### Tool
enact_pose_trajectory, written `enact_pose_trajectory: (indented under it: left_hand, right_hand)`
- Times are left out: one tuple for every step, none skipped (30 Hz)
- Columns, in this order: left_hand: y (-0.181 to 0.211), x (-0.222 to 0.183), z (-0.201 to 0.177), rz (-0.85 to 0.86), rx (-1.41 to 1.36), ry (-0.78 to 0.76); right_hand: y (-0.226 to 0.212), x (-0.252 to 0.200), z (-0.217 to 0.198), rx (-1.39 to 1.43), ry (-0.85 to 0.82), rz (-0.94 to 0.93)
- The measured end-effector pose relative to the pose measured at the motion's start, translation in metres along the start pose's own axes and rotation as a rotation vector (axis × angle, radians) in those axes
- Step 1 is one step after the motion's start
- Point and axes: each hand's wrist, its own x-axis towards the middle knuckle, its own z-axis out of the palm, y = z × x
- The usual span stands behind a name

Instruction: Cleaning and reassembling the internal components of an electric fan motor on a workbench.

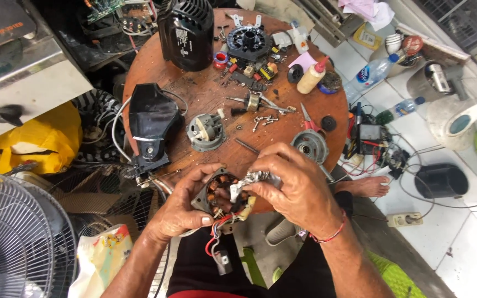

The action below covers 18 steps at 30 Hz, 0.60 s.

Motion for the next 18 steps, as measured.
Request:
enact_pose_trajectory:
  left_hand:
    - [0.004,-0.003,0.004,0.005,-0.003,-0.009]
    - [0.009,-0.004,0.007,-0.024,0.100,0.019]
    - [0.014,-0.005,0.009,-0.052,0.204,0.047]
    - [0.014,-0.004,0.010,-0.047,0.201,0.044]
    - [0.013,-0.004,0.011,-0.029,0.189,0.073]
    - [0.014,-0.005,0.012,-0.016,0.179,0.102]
    - [0.013,-0.003,0.013,-0.017,0.178,0.100]
    - [0.013,-0.003,0.014,0.032,0.237,0.121]
    - [0.014,-0.002,0.014,0.081,0.296,0.142]
    - [0.017,-0.001,0.021,0.076,0.300,0.149]
    - [0.020,0.001,0.028,0.116,0.407,0.168]
    - [0.023,0.002,0.034,0.156,0.513,0.187]
    - [0.022,0.000,0.037,0.150,0.516,0.193]
    - [0.022,0.001,0.040,0.213,0.600,0.198]
    - [0.021,0.002,0.043,0.276,0.685,0.203]
    - [0.018,0.000,0.041,0.271,0.682,0.202]
    - [0.016,-0.001,0.039,0.305,0.865,0.202]
    - [0.014,-0.003,0.037,0.339,1.049,0.200]
  right_hand:
    - [0.003,-0.004,0.002,-0.010,0.003,-0.001]
    - [0.006,-0.007,0.003,0.109,-0.035,0.047]
    - [0.010,-0.011,0.005,0.228,-0.073,0.095]
    - [0.012,-0.013,0.003,0.222,-0.074,0.094]
    - [0.014,-0.015,0.003,0.297,-0.101,0.144]
    - [0.015,-0.019,0.003,0.377,-0.126,0.197]
    - [0.012,-0.021,0.003,0.376,-0.125,0.199]
    - [0.009,-0.023,0.006,0.337,-0.087,0.269]
    - [0.006,-0.025,0.008,0.297,-0.050,0.339]
    - [0.001,-0.025,0.009,0.305,-0.053,0.340]
    - [-0.004,-0.026,0.011,0.140,0.015,0.254]
    - [-0.009,-0.027,0.013,-0.025,0.082,0.167]
    - [-0.015,-0.027,0.017,-0.018,0.078,0.169]
    - [-0.020,-0.026,0.019,-0.077,0.005,0.152]
    - [-0.025,-0.026,0.021,-0.137,-0.070,0.134]
    - [-0.022,-0.026,0.024,-0.135,-0.071,0.139]
    - [-0.020,-0.027,0.027,-0.077,-0.141,0.133]
    - [-0.017,-0.027,0.030,-0.018,-0.210,0.125]
